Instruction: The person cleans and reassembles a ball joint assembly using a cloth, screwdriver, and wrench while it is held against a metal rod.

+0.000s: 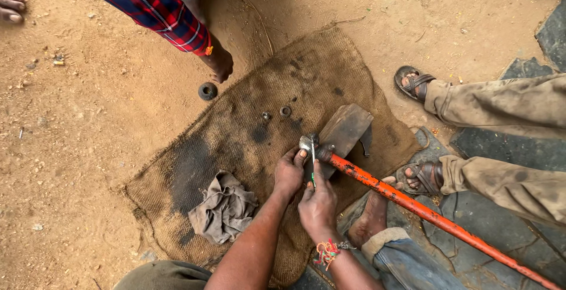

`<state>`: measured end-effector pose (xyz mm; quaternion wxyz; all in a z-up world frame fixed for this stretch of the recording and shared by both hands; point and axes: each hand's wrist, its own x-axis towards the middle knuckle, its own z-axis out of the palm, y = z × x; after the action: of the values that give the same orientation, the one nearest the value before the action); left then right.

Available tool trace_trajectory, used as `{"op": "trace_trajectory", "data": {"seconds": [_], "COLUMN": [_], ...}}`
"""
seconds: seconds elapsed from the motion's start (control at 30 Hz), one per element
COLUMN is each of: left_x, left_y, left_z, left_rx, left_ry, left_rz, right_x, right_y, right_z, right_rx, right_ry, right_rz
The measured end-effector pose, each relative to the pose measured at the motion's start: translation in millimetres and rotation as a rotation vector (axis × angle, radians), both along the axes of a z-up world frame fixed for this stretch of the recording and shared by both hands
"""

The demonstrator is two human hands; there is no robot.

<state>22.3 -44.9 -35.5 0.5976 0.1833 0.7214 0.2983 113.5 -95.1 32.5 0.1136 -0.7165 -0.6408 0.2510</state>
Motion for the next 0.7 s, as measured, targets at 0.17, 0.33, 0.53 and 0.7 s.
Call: {"op": "trace_trajectory", "data": {"seconds": [0.17, 0.33, 0.53, 0.7], "left_x": [-3, 2, 8, 9], "left_y": [0, 0, -7, -10], "left_z": [6, 10, -17, -20], "left_rx": [0.022, 0.029, 0.145, 0.135], "left_ry": [0.025, -0.039, 0.056, -0.036], "left_rz": [-0.087, -0.069, -0.039, 0.001], "right_x": [13, 51, 67, 47], "right_y": [9, 91, 104, 41], "right_z": [-11, 41, 40, -1], "right_rx": [0.161, -0.7, -0.735, -0.158], "right_ry": [0.079, 0.667, 0.511, 0.06], "right_rz": [0.09, -0.508, -0.323, 0.049]}}
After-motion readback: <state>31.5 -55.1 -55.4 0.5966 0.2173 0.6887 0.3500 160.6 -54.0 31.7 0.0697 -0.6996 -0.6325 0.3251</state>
